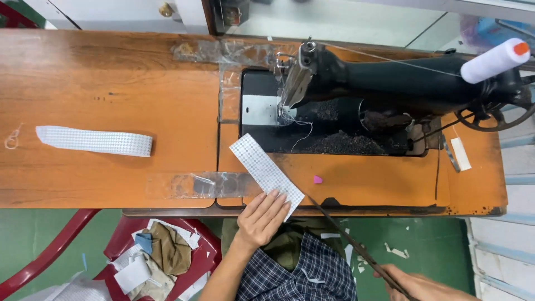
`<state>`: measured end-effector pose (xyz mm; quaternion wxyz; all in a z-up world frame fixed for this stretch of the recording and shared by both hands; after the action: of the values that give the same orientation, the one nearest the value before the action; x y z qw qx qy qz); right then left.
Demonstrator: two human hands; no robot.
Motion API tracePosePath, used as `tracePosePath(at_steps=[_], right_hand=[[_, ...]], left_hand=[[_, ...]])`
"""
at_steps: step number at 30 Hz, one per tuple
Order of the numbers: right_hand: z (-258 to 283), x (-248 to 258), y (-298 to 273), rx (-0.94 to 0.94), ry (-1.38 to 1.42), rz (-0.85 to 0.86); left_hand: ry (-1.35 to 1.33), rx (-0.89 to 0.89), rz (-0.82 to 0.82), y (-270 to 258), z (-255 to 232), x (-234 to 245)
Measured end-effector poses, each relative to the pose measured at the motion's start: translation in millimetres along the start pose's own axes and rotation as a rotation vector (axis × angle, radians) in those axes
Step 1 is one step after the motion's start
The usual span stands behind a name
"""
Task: The person uses shears to cut a long white patterned fabric strip into shorter pieces on a wooden table next to a sewing machine. They repeatedly trim edges, fold the fabric, and place cut pieces aside.
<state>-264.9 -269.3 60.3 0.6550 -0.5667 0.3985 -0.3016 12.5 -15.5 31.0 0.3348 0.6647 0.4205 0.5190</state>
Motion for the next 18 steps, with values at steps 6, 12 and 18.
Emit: tracePosePath(at_steps=[6, 12, 18], right_hand=[[94.8, -9.6, -60.1, 0.265, -0.34, -0.206], [100.4, -8.3, -49.1, 0.233, -0.449, -0.329], [120.0, -7.7, -54.7, 0.246, -0.426, -0.34]], left_hand=[[-0.012, -0.011, 0.014, -4.1, 3.8, 5.1], [-0.024, -0.016, 0.024, -10.9, 5.4, 3.9], [-0.032, -0.014, 0.021, -11.8, 6.3, 4.2]])
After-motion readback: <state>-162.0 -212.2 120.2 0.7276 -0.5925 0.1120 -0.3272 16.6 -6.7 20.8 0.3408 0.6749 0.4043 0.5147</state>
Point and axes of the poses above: each hand's wrist, its own y-axis towards the middle knuckle, its own x-axis out of the back of the hand, z = x × y, the point moved 4 cm from there along y, towards the middle knuckle, and after that the axes turned 12 degrees about -y, right-handed, at the moved point
